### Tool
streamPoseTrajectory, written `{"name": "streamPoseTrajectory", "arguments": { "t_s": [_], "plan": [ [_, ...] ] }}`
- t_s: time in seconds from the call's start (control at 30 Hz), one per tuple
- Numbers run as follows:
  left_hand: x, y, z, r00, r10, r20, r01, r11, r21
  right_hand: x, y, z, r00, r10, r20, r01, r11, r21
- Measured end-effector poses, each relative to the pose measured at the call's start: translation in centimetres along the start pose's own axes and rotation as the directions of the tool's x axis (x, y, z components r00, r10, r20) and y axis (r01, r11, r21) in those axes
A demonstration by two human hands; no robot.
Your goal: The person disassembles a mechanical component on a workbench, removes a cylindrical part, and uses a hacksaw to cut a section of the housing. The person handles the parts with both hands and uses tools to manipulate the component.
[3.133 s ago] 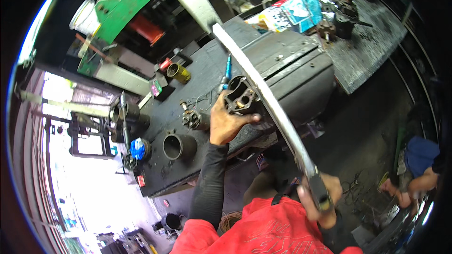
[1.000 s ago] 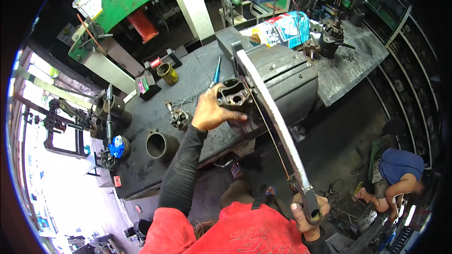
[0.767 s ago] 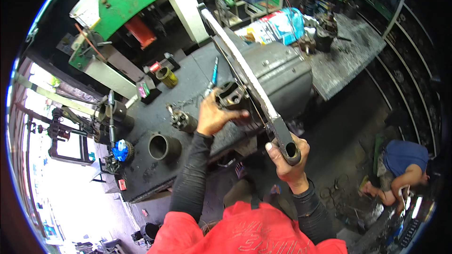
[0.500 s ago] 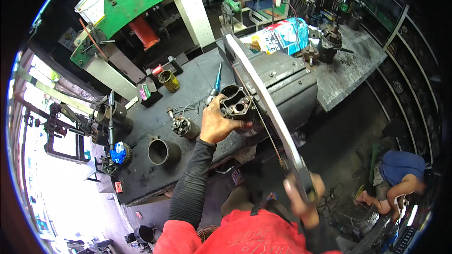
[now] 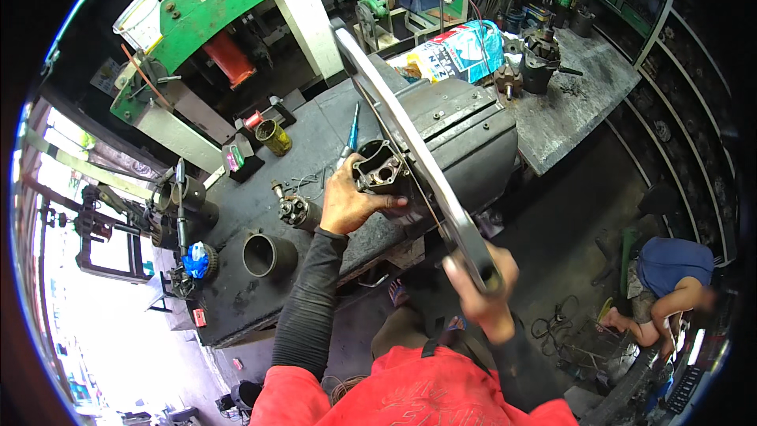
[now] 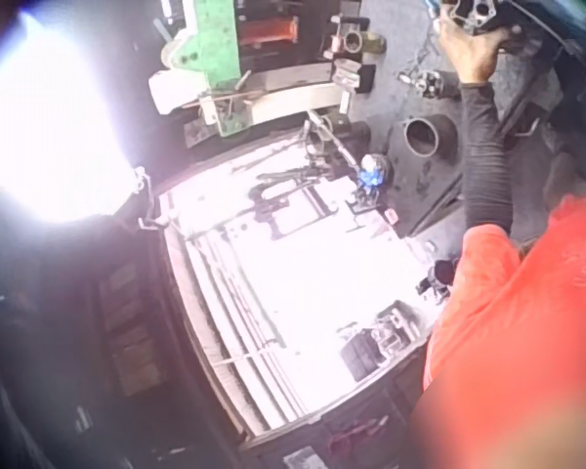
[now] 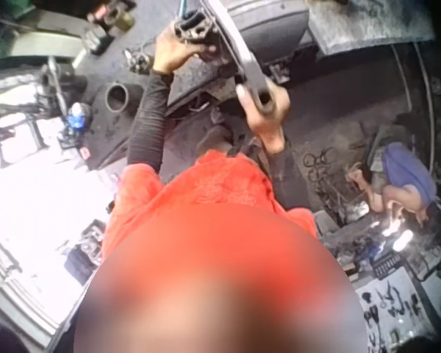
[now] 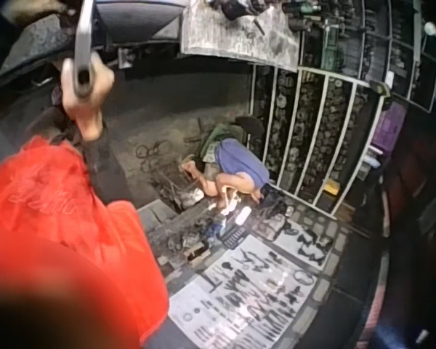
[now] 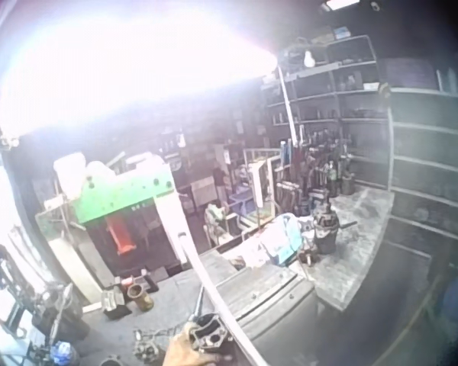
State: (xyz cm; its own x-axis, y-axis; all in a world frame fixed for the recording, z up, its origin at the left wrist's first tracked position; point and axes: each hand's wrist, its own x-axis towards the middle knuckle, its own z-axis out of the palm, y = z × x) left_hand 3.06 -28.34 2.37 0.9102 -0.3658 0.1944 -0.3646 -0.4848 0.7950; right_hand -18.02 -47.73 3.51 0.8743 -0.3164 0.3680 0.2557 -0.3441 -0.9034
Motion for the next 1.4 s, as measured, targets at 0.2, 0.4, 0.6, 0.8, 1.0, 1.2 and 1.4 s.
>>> {"name": "streamPoseTrajectory", "arguments": {
  "t_s": [0.2,0.4,0.6,0.8,1.0,1.2,1.4],
  "plan": [
    [-0.3,-0.3,0.4,0.999,-0.016,0.033,0.017,0.999,-0.045,-3.5,-3.1,-2.8,0.998,0.057,-0.022,-0.056,0.998,0.037],
    [0.6,-1.2,0.1,0.997,-0.033,0.071,0.040,0.994,-0.101,-3.1,-2.6,-1.9,0.998,-0.028,-0.048,0.029,0.999,0.028],
    [0.5,-0.8,-0.2,0.994,-0.039,0.102,0.042,0.999,-0.033,-1.9,0.1,-1.1,1.000,0.016,-0.005,-0.016,0.999,0.039],
    [0.3,0.0,-0.3,0.996,-0.006,0.095,0.019,0.990,-0.138,-5.5,-3.7,-3.6,0.994,-0.093,-0.059,0.097,0.993,0.072],
    [0.5,-0.2,-0.5,0.991,-0.067,0.116,0.073,0.996,-0.051,-0.3,0.5,-0.1,1.000,-0.015,-0.022,0.017,0.991,0.131],
    [0.8,-1.3,-0.3,0.989,-0.063,0.137,0.072,0.996,-0.059,-6.1,-4.2,-4.5,0.999,0.036,-0.022,-0.034,0.996,0.086],
    [0.2,-0.8,-0.2,0.993,-0.103,0.053,0.098,0.990,0.099,0.9,1.3,0.7,0.999,-0.039,-0.010,0.040,0.983,0.180]
  ]
}}
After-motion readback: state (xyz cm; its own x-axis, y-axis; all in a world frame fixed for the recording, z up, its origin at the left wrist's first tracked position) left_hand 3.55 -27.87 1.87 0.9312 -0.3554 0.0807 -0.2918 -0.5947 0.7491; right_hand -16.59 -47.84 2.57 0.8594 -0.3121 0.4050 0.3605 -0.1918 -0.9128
